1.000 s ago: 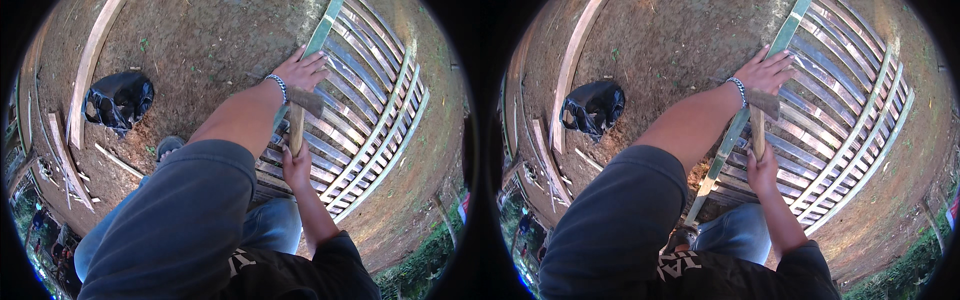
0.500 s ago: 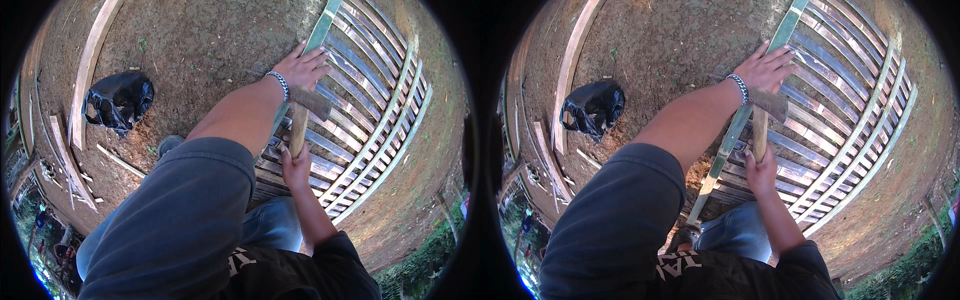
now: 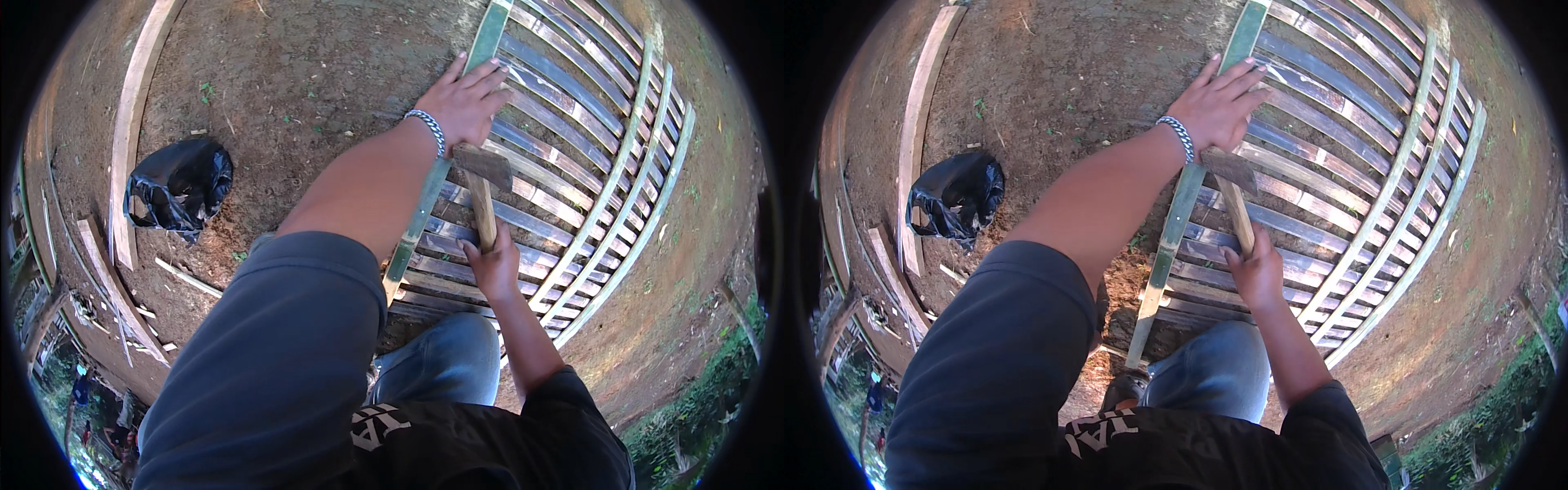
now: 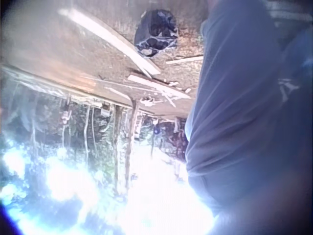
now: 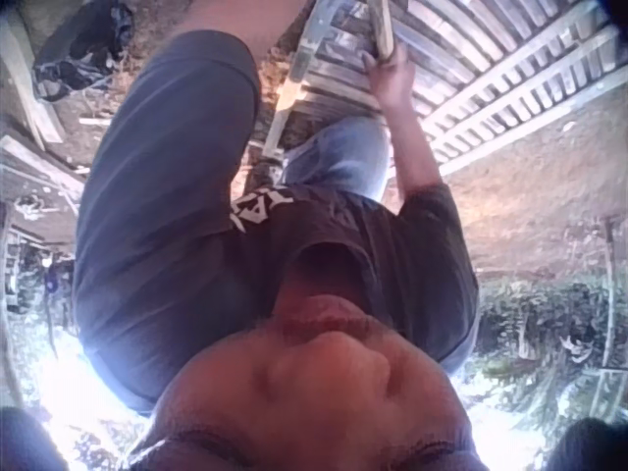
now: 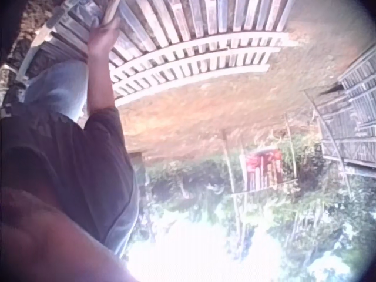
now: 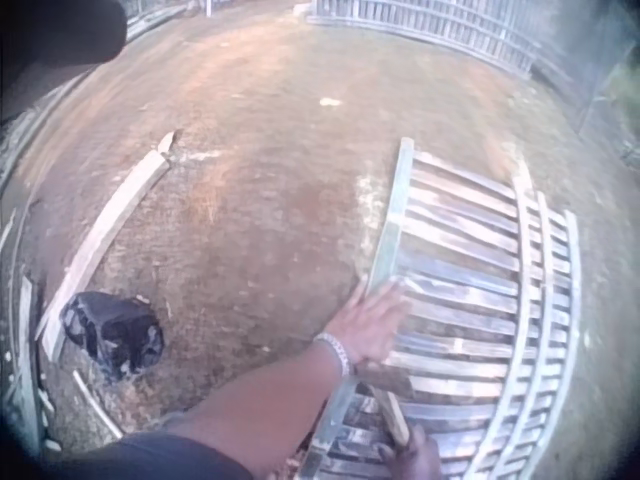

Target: The person sits on the ground and uses a hammer to drive nails into a wooden lattice structure. They repeatedly pick up nails from a black plastic bag and secure them into the frame of the lattice.

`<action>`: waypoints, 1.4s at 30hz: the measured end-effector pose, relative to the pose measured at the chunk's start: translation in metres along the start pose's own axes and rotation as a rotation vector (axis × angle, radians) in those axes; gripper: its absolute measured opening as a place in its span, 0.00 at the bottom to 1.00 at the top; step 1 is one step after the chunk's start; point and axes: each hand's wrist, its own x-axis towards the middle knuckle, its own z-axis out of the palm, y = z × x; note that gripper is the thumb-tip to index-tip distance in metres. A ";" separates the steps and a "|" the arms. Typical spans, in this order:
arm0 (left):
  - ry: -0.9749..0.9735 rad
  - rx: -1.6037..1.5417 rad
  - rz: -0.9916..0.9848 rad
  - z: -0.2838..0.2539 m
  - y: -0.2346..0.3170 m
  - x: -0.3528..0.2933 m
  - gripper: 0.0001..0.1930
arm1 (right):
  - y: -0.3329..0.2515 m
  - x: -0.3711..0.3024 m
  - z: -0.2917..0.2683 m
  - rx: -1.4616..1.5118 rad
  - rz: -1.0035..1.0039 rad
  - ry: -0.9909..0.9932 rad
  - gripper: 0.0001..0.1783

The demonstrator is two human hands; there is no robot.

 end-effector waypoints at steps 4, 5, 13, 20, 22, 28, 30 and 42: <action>-0.002 0.012 -0.002 -0.002 0.002 0.001 0.30 | 0.005 0.003 -0.008 0.013 -0.007 -0.042 0.36; -0.002 0.008 0.001 -0.002 0.002 0.002 0.30 | 0.008 0.004 -0.007 0.017 -0.009 -0.036 0.35; 0.031 -0.017 0.014 -0.001 0.000 0.000 0.28 | 0.006 -0.001 -0.002 -0.094 -0.050 0.055 0.34; 0.044 -0.017 0.023 0.000 -0.002 0.000 0.29 | 0.004 0.001 -0.005 -0.091 -0.018 0.019 0.33; 0.042 -0.015 0.026 0.001 -0.002 0.001 0.29 | 0.004 0.002 -0.006 -0.110 0.013 -0.003 0.33; 0.042 0.024 0.030 0.001 -0.001 0.000 0.29 | 0.002 0.000 -0.004 -0.105 0.018 0.027 0.32; 0.052 0.031 0.032 0.002 -0.001 0.000 0.29 | 0.001 0.000 -0.004 -0.103 0.008 0.036 0.32; 0.020 -0.019 0.016 -0.016 0.006 -0.004 0.26 | 0.008 -0.033 -0.030 0.130 -0.243 -0.053 0.25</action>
